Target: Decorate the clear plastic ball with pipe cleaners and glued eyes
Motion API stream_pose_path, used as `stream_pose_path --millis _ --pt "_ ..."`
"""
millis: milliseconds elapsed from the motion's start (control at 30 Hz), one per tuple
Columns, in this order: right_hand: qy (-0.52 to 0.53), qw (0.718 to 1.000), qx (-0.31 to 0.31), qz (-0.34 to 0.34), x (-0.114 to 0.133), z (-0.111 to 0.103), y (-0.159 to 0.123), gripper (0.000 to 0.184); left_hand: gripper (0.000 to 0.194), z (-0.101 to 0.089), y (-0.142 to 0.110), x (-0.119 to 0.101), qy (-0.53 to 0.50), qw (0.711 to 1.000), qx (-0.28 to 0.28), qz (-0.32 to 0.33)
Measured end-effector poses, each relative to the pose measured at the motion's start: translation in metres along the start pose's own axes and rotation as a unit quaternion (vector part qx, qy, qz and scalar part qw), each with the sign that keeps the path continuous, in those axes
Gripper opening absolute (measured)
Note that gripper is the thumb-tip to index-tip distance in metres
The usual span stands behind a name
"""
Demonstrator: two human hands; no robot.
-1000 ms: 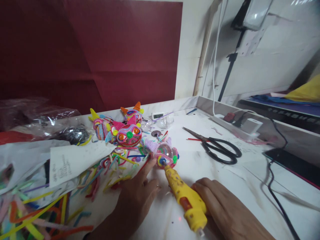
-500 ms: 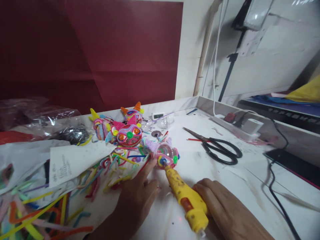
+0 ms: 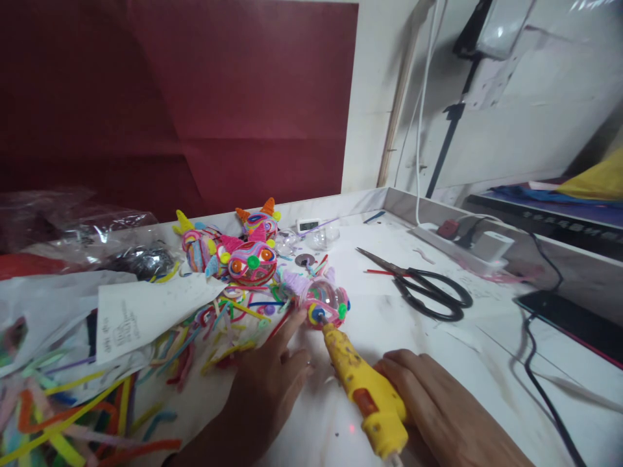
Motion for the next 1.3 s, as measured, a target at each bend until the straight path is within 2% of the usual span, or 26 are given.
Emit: stream_pose_path --millis 200,367,533,733,967,1200,1300 --pt "-0.015 0.999 -0.032 -0.005 0.002 -0.006 0.0 0.036 0.02 0.003 -0.001 0.001 0.003 1.0 0.01 -0.008" --pt "-0.019 1.0 -0.023 0.001 0.003 -0.004 0.002 0.034 0.018 0.003 -0.003 0.002 0.003 1.0 0.007 -0.007" --pt "-0.021 0.999 -0.045 -0.006 0.004 -0.004 0.002 0.04 0.022 0.004 -0.002 0.001 0.014 1.0 0.01 -0.005" --pt "-0.008 1.0 0.006 0.001 0.0 0.003 0.003 0.038 0.022 0.006 -0.003 0.0 0.014 1.0 0.007 -0.004" --pt "-0.001 0.999 -0.03 0.013 0.0 -0.002 0.001 0.038 0.021 0.002 -0.002 -0.002 0.003 1.0 0.004 0.001" --pt "-0.002 1.0 0.012 -0.004 -0.002 0.003 -0.001 0.032 0.021 0.006 -0.003 0.0 0.013 1.0 0.011 -0.006" --pt "0.005 1.0 0.019 0.01 -0.005 0.006 -0.001 0.025 0.02 0.007 -0.004 -0.001 0.014 1.0 0.011 -0.002"
Point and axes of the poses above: each hand's wrist, its own y-axis towards the middle knuckle, its own z-axis out of the palm, x = y × z, the point moved 10 cm from there along y, towards the middle knuckle, and after that the axes turned 2 degrees about -x, right-handed, at the moved point
